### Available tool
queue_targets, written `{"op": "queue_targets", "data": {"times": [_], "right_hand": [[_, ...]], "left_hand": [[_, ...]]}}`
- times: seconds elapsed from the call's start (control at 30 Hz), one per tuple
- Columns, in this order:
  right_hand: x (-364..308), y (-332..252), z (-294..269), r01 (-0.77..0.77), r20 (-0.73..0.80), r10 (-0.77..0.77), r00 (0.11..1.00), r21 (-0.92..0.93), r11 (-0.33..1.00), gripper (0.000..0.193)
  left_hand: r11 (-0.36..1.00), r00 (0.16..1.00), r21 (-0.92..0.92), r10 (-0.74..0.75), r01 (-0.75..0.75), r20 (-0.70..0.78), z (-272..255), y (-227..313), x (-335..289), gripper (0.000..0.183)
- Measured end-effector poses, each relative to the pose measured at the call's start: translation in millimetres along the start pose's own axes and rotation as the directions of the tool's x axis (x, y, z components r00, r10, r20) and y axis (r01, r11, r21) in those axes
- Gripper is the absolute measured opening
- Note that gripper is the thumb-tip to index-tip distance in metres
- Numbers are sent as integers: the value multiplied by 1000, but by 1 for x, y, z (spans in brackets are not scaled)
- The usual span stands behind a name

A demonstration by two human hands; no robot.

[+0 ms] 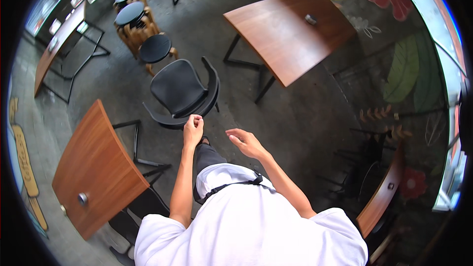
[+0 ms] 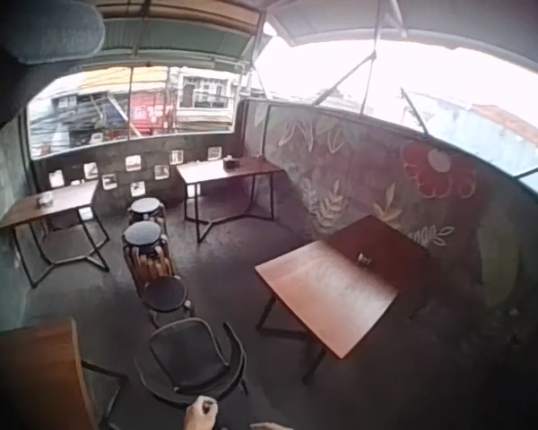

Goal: Moving and stacking stools and chairs in a dining area.

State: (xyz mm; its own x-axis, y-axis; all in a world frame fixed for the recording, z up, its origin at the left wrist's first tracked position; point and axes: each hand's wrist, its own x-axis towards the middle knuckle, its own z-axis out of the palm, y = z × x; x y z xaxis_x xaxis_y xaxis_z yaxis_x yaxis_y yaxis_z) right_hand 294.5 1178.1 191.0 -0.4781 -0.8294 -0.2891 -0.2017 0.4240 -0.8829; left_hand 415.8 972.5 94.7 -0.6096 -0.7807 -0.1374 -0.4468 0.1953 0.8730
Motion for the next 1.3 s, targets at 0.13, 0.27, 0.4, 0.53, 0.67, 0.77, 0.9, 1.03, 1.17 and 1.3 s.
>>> {"op": "queue_targets", "data": {"times": [0.13, 0.27, 0.4, 0.53, 0.67, 0.77, 0.9, 1.03, 1.17, 1.3], "right_hand": [[-111, 24, -42, -158, -181, 200, 963, 221, 962, 33], [-201, 47, -78, -58, -494, 290, 820, 433, 900, 31], [-267, 45, -103, 226, -739, 313, 597, 530, 818, 29], [-321, 47, -114, 436, -863, 350, 363, 490, 755, 25], [-358, 65, -120, 444, -889, 421, 181, 456, 771, 23], [-376, 90, -129, 507, -879, 460, 127, 456, 732, 22], [-402, 118, -164, 512, -859, 499, 113, 481, 712, 20], [-422, 146, -224, 495, -874, 470, 124, 465, 734, 20], [-446, 172, -294, 408, -870, 469, 153, 488, 772, 20], [-475, 188, -365, 366, -874, 463, 148, 483, 795, 21]], "left_hand": [[977, 923, -142, 198, -158, 331, 79, 83, -43, 14], [929, 682, -310, 361, -202, 636, 155, 170, -104, 17], [896, 384, -402, 444, -189, 809, 204, 238, -173, 19], [867, 142, -466, 491, -178, 859, 249, 277, -235, 21], [904, 4, -425, 426, -41, 905, 286, 291, -277, 19], [940, -71, -338, 340, 40, 938, 323, 290, -294, 16], [950, -175, -305, 313, 70, 934, 380, 308, -310, 13], [957, -226, -264, 286, 123, 931, 449, 334, -317, 9], [964, -232, -235, 259, 127, 938, 516, 383, -328, 5], [947, -208, -316, 320, 53, 924, 586, 434, -335, 11]]}}
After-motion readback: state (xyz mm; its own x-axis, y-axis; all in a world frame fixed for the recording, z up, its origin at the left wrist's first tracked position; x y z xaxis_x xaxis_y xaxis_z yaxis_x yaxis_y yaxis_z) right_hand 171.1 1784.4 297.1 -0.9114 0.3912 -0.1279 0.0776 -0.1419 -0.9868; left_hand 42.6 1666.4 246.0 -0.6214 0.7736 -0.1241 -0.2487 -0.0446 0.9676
